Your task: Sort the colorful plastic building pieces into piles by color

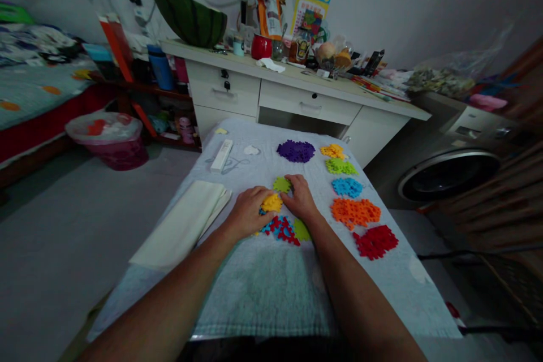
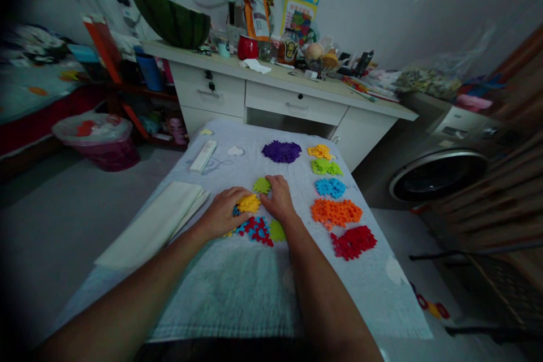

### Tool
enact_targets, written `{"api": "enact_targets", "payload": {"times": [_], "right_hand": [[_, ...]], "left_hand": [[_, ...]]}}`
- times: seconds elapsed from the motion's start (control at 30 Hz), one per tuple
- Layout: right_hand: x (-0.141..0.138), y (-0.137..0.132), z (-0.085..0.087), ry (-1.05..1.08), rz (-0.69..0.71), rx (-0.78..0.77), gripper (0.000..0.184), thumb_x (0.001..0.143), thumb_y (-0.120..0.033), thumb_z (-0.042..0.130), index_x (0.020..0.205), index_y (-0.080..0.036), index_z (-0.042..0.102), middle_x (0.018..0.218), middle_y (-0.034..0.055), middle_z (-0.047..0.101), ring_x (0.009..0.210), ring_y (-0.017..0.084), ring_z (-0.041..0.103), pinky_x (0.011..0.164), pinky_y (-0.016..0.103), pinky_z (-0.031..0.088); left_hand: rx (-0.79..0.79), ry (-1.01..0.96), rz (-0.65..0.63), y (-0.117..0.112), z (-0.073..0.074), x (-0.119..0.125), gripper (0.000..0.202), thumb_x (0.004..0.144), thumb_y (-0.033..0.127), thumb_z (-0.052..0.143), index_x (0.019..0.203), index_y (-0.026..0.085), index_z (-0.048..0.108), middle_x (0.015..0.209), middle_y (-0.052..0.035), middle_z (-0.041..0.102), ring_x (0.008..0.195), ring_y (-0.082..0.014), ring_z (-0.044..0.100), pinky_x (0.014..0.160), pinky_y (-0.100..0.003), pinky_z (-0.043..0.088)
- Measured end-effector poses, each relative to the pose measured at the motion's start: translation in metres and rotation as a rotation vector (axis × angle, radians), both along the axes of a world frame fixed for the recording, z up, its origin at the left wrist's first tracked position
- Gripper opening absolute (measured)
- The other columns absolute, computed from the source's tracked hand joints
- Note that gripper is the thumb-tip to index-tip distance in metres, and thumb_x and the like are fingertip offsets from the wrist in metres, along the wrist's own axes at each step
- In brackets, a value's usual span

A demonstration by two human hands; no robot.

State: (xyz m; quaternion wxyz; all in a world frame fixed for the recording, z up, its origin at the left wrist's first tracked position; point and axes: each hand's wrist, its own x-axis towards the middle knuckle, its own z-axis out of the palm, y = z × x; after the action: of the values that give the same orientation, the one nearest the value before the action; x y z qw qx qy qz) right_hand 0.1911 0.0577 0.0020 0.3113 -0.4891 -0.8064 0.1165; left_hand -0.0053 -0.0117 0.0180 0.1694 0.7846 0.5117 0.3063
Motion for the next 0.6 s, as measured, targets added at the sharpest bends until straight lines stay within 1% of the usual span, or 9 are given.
{"api": "enact_targets", "payload": {"times": [0.13,0.2,0.33,0.47,0.6], "right_hand": [[0.0020,0.0004,-0.0003,0.013,-0.070,0.028,0.055,0.072,-0.013,0.055,0.127,-0.014,0.056,0.126,0.0147,0.056,0.121,0.028,0.049,0.107,0.046,0.037],[0.0029,0.0005,-0.0004,0.005,-0.086,0.021,0.057,0.071,-0.011,0.053,0.128,-0.014,0.056,0.130,0.0147,0.057,0.124,0.028,0.047,0.109,0.046,0.035],[0.0033,0.0001,0.0000,-0.050,-0.095,-0.025,0.060,0.072,-0.013,0.055,0.132,-0.013,0.053,0.134,0.0141,0.056,0.125,0.030,0.046,0.109,0.046,0.034],[0.0041,0.0018,0.0017,-0.102,-0.105,-0.087,0.056,0.075,-0.017,0.056,0.131,-0.016,0.055,0.128,0.0131,0.059,0.119,0.029,0.048,0.105,0.047,0.036],[0.0057,0.0074,0.0050,-0.153,-0.096,-0.108,0.057,0.075,-0.019,0.058,0.132,-0.015,0.054,0.135,0.0145,0.054,0.123,0.029,0.046,0.105,0.047,0.036]], "left_hand": [[-0.007,-0.001,0.008,0.0000,0.0002,0.0005,0.042,0.077,0.035,0.068,0.117,0.022,0.062,0.119,-0.0083,0.063,0.111,-0.0272,0.058,0.099,-0.043,0.044],[-0.012,-0.003,0.008,-0.0001,0.0011,0.0007,0.042,0.077,0.035,0.068,0.117,0.022,0.062,0.119,-0.0083,0.063,0.111,-0.0273,0.058,0.099,-0.043,0.044],[-0.022,-0.005,0.007,-0.0001,0.0025,0.0007,0.043,0.077,0.036,0.067,0.117,0.021,0.061,0.121,-0.0087,0.063,0.112,-0.0277,0.058,0.100,-0.043,0.043],[-0.021,-0.005,0.005,0.0009,0.0008,0.0004,0.043,0.077,0.035,0.067,0.117,0.021,0.061,0.121,-0.0088,0.063,0.113,-0.0277,0.058,0.100,-0.044,0.043],[-0.012,-0.007,0.011,0.0017,-0.0015,0.0002,0.043,0.077,0.035,0.067,0.118,0.022,0.061,0.120,-0.0084,0.063,0.113,-0.0277,0.058,0.100,-0.043,0.044]]}}
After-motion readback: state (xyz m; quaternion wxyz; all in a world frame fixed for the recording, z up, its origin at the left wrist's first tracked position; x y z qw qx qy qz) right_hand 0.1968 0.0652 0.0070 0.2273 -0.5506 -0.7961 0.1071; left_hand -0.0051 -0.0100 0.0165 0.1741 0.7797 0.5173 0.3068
